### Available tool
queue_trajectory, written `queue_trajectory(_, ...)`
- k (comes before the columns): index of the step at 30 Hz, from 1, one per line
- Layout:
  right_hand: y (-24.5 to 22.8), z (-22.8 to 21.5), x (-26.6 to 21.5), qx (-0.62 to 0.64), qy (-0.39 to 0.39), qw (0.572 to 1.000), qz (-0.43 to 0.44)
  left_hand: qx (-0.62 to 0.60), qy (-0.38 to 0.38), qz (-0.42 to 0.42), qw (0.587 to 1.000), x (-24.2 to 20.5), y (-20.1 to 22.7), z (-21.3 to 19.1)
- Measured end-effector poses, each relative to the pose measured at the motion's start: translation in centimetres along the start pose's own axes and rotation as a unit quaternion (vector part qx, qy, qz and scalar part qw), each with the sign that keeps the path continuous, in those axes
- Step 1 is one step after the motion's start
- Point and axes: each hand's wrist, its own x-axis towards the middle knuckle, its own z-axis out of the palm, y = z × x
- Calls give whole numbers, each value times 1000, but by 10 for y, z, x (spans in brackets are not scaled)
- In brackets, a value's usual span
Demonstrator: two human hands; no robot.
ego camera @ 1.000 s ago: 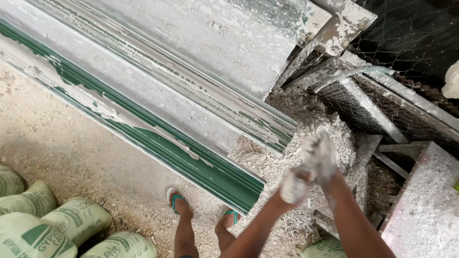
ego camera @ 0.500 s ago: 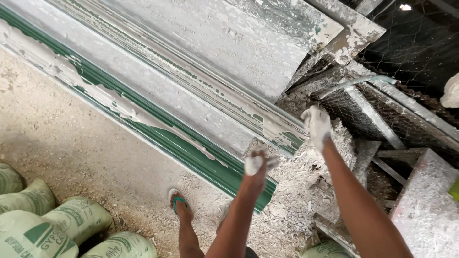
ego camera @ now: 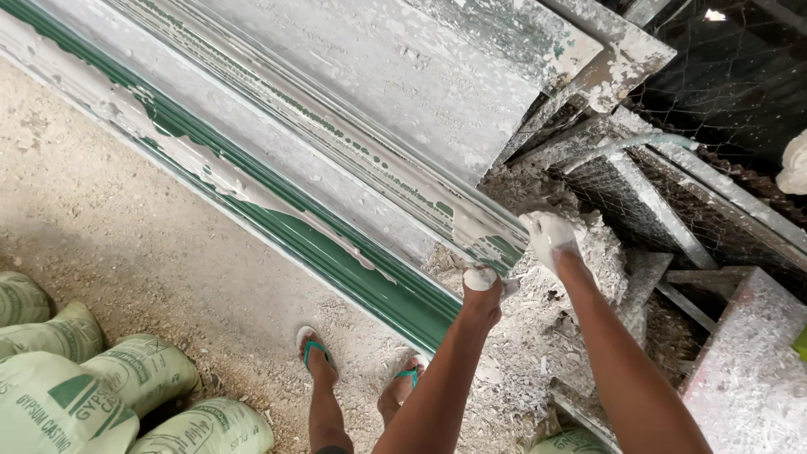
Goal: The person mixes a white gypsum paste in a bowl by hand, then applies the paste to long green molding strips using a small plastic container to spread and smooth the material.
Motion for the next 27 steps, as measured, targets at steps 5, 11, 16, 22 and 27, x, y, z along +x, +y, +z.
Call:
queue_trajectory(5,-2,12,-8,11,93,994,-48,-66,48,-29,996,-18,10,1)
queue_trajectory(11,-11,3,-23,47,79,995,-24,-83,1,-22,996,-31,28,7)
queue_trajectory(16,-9,-14,-22,53,90,992,64,-237,-48,-62,968,-8,56,-36)
queue_trajectory(22,-118,-51,-65,224,48,971,74,-251,-55,-22,966,-48,220,-186)
queue_trajectory(27,-257,6,-33,367,-86,922,88,-308,-19,172,936,23,238,-364)
